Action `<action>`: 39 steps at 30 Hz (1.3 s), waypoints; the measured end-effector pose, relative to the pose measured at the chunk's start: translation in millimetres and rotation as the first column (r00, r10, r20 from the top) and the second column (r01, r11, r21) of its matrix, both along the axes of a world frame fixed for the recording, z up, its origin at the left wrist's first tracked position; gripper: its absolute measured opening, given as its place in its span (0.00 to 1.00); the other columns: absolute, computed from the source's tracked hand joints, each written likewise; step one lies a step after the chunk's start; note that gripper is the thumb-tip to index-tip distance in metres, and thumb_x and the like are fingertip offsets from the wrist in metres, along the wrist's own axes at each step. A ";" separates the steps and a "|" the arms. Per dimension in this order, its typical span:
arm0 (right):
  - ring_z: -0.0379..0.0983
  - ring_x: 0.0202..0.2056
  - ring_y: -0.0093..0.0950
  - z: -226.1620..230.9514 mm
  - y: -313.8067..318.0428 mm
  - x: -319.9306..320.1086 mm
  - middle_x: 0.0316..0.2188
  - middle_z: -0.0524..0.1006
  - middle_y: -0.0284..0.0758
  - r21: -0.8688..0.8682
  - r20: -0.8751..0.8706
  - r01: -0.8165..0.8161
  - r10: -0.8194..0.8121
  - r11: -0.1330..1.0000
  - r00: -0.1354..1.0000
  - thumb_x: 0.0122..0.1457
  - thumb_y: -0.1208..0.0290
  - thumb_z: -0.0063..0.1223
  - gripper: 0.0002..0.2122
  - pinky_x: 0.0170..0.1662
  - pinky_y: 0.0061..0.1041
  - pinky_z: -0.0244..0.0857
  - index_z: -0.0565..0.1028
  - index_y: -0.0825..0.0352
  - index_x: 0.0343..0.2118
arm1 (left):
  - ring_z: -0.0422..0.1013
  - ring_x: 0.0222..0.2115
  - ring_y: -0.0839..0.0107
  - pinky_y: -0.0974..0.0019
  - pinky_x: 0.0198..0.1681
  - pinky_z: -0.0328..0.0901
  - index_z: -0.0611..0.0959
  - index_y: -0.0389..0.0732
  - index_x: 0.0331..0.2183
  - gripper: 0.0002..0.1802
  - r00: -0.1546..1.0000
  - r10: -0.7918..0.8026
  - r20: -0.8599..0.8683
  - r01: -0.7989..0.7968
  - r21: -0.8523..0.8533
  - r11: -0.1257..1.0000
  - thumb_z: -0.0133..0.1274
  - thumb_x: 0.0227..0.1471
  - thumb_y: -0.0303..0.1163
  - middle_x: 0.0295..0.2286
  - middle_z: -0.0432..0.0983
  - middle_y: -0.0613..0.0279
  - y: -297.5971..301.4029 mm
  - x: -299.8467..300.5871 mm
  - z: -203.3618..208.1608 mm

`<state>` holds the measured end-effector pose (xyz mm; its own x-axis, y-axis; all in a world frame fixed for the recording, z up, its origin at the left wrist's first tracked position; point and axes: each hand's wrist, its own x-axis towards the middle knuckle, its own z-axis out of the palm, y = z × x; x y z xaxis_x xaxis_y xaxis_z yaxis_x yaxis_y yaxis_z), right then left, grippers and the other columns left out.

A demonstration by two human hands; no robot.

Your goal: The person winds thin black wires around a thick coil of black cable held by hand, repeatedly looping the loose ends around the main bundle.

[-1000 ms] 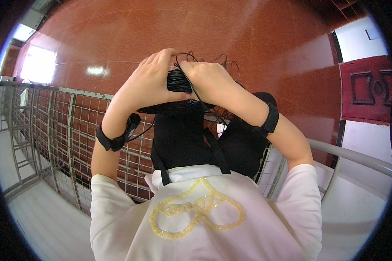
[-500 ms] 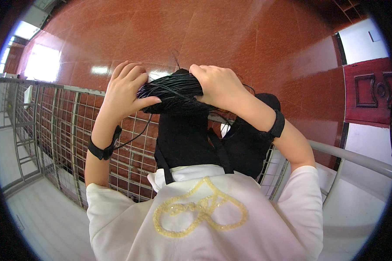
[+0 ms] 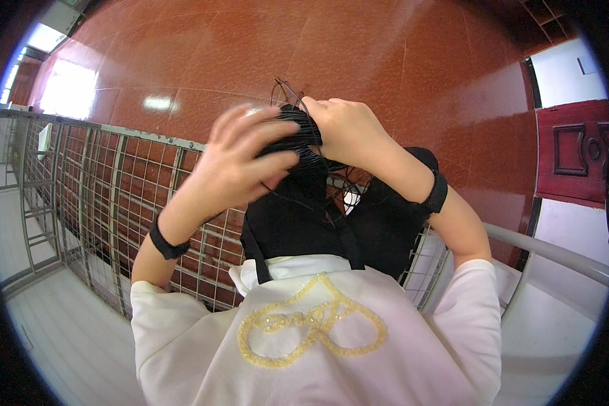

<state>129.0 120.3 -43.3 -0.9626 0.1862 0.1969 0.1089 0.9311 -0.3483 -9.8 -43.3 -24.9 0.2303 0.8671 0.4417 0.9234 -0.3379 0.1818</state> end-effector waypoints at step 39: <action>0.73 0.29 0.39 -17.5 26.7 26.0 0.23 0.74 0.38 -0.218 -0.038 0.111 -0.122 0.970 0.992 0.35 0.68 0.64 0.20 0.31 0.35 0.66 0.67 0.61 0.32 | 0.62 0.44 0.42 0.53 0.47 0.60 0.67 0.30 0.45 0.23 0.794 0.575 0.196 -0.389 -0.564 0.729 0.46 0.52 0.35 0.44 0.62 0.38 -53.1 41.2 -162.3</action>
<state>155.0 147.0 -60.8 -0.9215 0.3397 0.1885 0.1888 0.8156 -0.5469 31.4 -96.4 -187.1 -0.3603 0.9285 -0.0896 0.7800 0.3526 0.5170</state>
